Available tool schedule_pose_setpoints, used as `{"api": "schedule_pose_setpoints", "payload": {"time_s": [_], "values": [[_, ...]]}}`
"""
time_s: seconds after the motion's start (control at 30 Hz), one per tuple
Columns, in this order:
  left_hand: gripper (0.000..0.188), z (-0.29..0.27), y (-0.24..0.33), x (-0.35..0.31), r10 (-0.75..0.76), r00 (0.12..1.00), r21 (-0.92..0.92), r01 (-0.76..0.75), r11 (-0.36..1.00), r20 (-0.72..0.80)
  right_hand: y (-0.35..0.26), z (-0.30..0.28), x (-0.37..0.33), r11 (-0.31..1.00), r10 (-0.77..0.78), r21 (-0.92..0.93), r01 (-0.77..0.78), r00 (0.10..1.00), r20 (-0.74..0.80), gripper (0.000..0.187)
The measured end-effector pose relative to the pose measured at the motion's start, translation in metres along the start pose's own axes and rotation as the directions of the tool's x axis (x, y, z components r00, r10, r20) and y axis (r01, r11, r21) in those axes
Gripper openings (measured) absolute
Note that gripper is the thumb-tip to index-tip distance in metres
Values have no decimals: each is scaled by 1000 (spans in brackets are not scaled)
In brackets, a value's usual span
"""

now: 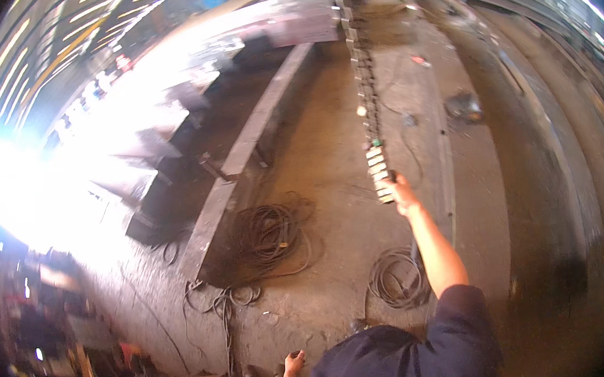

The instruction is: The person uses a handheld remote control to operate an overhead crane, lifting and rotating a large curved metal assembly. They guide the suspended piece with their hands and the remote, positioning it within a circular jig.

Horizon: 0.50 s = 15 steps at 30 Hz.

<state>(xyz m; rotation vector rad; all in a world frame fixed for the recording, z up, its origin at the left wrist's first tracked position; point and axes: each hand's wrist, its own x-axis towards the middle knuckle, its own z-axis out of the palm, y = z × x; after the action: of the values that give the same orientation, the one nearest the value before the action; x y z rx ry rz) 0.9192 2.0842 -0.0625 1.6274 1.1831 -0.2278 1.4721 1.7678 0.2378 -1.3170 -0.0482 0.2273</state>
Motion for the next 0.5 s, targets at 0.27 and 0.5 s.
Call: {"api": "schedule_pose_setpoints", "payload": {"time_s": [0.27,0.5], "values": [[54,-35,1,-50,-153,986,174,162,971,-64,-71,54,115,324,-541,-855,405,821,184,74],[55,-39,-59,-119,-386,897,-130,365,922,-216,-73,170,144,346,-551,-881,324,830,88,76]]}}
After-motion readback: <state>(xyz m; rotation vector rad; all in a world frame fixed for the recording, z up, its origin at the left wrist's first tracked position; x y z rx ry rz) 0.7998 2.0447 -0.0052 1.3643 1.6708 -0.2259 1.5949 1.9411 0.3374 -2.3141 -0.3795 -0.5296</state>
